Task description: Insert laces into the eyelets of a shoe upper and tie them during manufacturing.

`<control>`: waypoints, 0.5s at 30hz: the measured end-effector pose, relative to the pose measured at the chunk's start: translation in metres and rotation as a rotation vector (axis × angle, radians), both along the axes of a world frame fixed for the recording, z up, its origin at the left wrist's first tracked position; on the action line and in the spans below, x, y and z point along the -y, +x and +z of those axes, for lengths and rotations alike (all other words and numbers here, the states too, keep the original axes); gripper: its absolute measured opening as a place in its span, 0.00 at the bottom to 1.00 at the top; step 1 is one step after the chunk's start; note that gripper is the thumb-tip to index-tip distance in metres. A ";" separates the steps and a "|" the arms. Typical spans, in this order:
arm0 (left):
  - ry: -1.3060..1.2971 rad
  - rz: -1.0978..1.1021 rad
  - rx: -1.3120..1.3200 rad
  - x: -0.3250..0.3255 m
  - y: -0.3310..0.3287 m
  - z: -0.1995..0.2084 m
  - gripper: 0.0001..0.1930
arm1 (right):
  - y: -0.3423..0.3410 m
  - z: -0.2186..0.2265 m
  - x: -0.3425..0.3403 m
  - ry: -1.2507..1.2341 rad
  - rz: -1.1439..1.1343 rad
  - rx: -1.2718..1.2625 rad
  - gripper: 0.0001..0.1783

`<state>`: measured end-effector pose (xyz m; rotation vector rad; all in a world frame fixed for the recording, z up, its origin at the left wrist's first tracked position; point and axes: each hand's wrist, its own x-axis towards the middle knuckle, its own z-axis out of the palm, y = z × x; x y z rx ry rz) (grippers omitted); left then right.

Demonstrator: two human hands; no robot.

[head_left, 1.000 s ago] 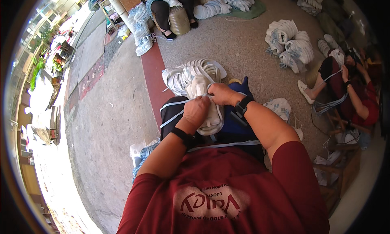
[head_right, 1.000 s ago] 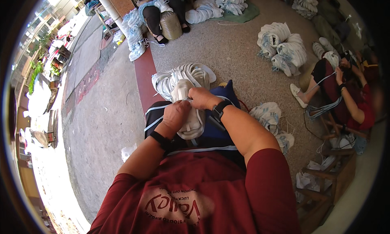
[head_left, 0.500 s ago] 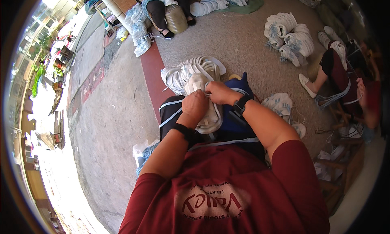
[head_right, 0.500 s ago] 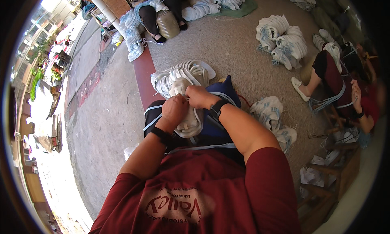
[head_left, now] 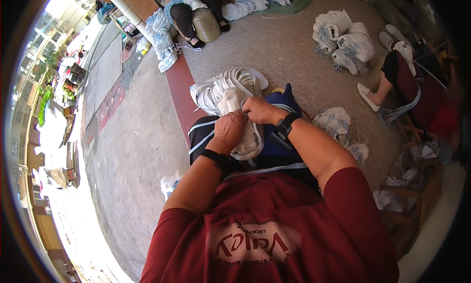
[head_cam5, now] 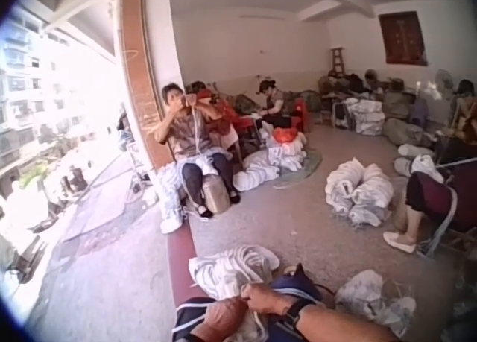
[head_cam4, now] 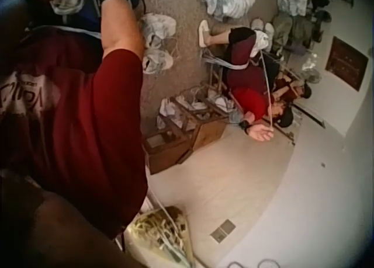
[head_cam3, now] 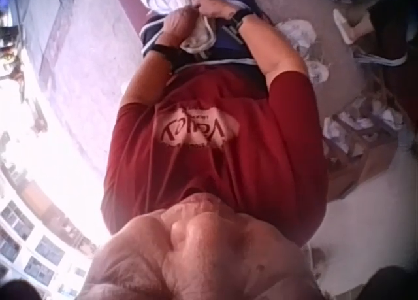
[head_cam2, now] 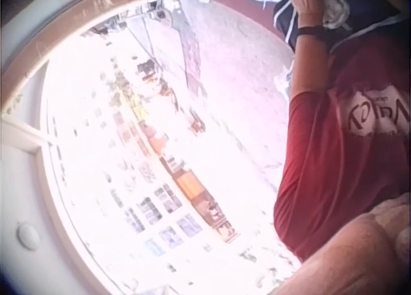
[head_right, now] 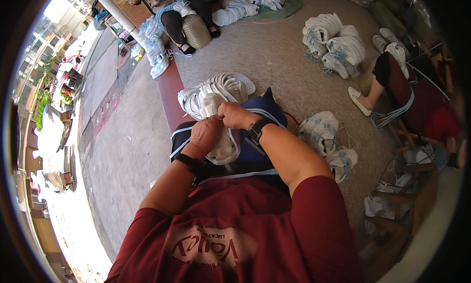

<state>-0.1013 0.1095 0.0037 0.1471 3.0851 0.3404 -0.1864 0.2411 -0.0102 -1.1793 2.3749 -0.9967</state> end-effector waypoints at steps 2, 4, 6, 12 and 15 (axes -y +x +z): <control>-0.023 0.053 -0.032 -0.005 0.003 0.007 0.11 | 0.001 0.000 0.000 -0.066 -0.052 0.069 0.06; -0.076 -0.005 -0.055 -0.006 0.001 0.006 0.10 | 0.000 -0.008 0.000 -0.116 -0.075 0.070 0.06; -0.128 -0.053 -0.082 -0.006 0.000 0.007 0.10 | -0.003 -0.016 0.001 -0.165 -0.088 0.068 0.06; 0.346 -0.791 0.007 -0.017 0.065 0.045 0.08 | 0.004 -0.014 -0.010 -0.259 -0.301 0.079 0.01; 0.498 -0.591 0.180 -0.004 0.091 0.052 0.07 | 0.019 -0.011 0.002 -0.373 -0.207 -0.340 0.02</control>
